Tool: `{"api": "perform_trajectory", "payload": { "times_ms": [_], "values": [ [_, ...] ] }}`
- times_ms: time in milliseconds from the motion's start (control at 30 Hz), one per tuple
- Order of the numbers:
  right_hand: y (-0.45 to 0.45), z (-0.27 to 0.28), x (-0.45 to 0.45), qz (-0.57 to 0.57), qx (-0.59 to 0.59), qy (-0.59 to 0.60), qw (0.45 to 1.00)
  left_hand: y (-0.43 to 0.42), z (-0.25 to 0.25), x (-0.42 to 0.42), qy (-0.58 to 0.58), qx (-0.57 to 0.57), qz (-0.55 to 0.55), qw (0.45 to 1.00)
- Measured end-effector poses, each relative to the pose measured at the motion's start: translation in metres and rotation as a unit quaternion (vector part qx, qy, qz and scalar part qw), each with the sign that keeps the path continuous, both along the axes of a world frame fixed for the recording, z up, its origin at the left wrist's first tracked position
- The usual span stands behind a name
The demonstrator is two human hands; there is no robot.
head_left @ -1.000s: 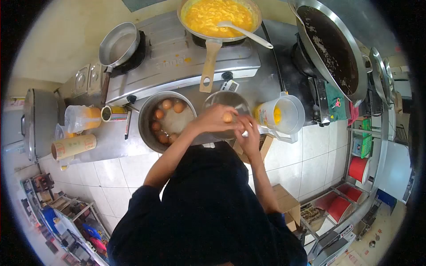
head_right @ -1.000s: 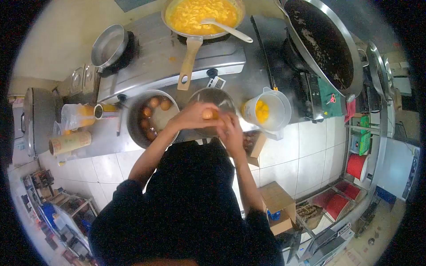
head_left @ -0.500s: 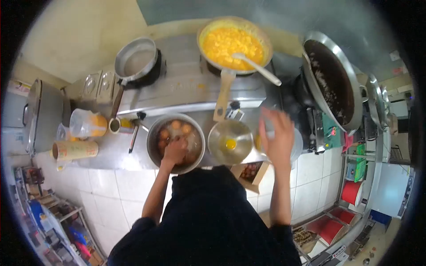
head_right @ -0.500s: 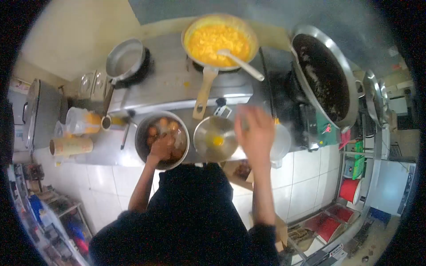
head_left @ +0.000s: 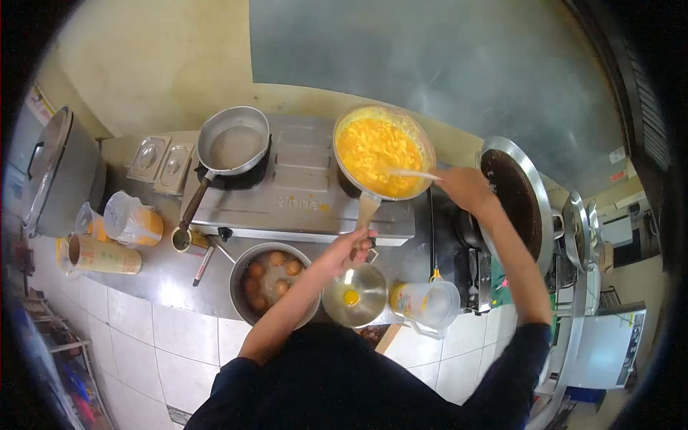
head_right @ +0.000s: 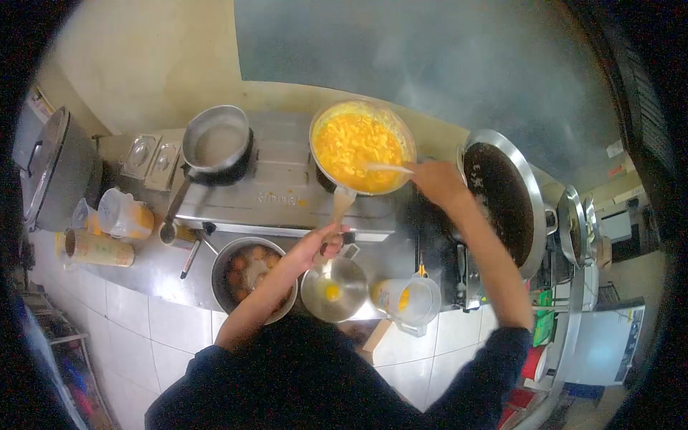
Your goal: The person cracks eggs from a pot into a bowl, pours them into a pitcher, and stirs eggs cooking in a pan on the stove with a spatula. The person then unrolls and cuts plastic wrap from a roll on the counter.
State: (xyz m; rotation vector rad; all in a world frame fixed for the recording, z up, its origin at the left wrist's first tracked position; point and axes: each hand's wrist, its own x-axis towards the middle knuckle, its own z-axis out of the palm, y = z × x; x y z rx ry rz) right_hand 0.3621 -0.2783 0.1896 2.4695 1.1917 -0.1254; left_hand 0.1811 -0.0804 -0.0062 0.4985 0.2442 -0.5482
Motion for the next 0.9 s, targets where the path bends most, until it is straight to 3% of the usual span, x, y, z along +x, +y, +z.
{"api": "perform_trajectory", "payload": {
  "times_ms": [67,133,200,367,533,600,700,833,900],
  "values": [
    [-0.004,0.025,-0.003,0.025,-0.073,0.013,0.997,0.003,-0.003,-0.002,0.005,-0.034,0.000,0.999],
    [-0.007,0.016,-0.013,0.049,-0.144,0.026,0.988,0.003,-0.003,-0.001,0.017,-0.047,-0.008,0.999],
    [-0.003,-0.026,-0.027,0.039,-0.056,-0.010,0.998,0.004,0.005,-0.001,0.034,-0.030,-0.016,0.999],
    [0.034,-0.094,-0.014,-0.043,0.002,-0.019,0.999,0.004,0.009,0.000,0.047,-0.012,-0.034,0.998],
    [0.057,-0.092,0.038,-0.121,0.074,-0.002,0.990,0.002,0.015,-0.006,0.047,0.022,-0.003,0.999],
    [0.046,-0.088,0.058,-0.155,0.238,0.092,0.954,0.001,0.015,-0.007,0.040,0.029,0.008,0.999],
    [0.037,-0.078,0.071,-0.210,0.281,0.154,0.924,0.000,0.018,-0.008,0.049,0.041,0.024,0.998],
    [0.039,-0.084,0.074,-0.163,0.283,0.100,0.940,0.001,0.018,-0.009,0.048,0.025,0.018,0.998],
    [0.049,-0.092,0.061,-0.191,0.133,-0.033,0.972,0.001,0.017,-0.009,0.050,0.025,0.023,0.998]
  ]
}}
